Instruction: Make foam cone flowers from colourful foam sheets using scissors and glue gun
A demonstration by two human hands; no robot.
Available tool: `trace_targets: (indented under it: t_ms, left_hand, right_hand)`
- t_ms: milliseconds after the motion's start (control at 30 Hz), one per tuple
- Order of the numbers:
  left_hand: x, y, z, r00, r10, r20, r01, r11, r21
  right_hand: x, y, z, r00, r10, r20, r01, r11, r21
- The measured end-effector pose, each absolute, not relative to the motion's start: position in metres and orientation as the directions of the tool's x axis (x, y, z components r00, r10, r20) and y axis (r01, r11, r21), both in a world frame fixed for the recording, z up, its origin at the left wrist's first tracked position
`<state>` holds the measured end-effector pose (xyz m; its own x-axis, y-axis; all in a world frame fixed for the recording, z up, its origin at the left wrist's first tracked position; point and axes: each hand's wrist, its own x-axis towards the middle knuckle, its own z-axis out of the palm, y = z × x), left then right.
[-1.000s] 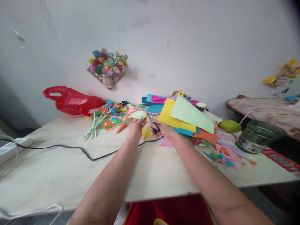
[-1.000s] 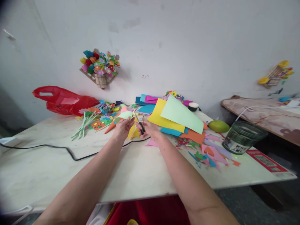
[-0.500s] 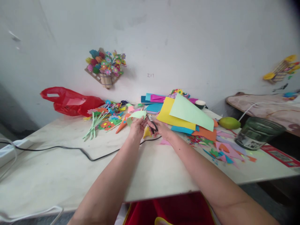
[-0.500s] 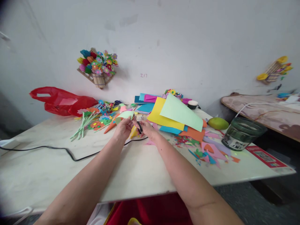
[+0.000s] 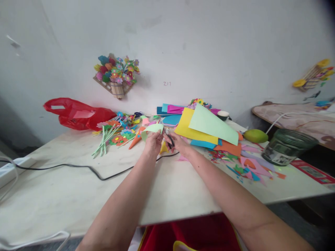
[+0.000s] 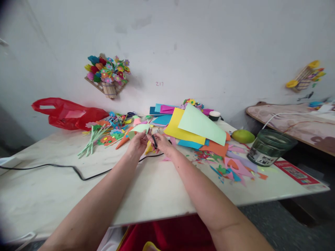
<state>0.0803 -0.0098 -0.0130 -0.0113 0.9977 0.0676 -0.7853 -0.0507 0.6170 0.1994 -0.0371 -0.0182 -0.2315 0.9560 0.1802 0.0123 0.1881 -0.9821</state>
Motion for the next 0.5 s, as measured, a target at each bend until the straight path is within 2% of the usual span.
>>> trace_targets:
  t_ms: [500]
  left_hand:
    - [0.082,-0.012,-0.01,-0.043,0.999,0.027,-0.804,-0.051,0.593]
  right_hand:
    - [0.201,-0.028,-0.029,-0.259,0.937,0.235,0.01,0.246,-0.969]
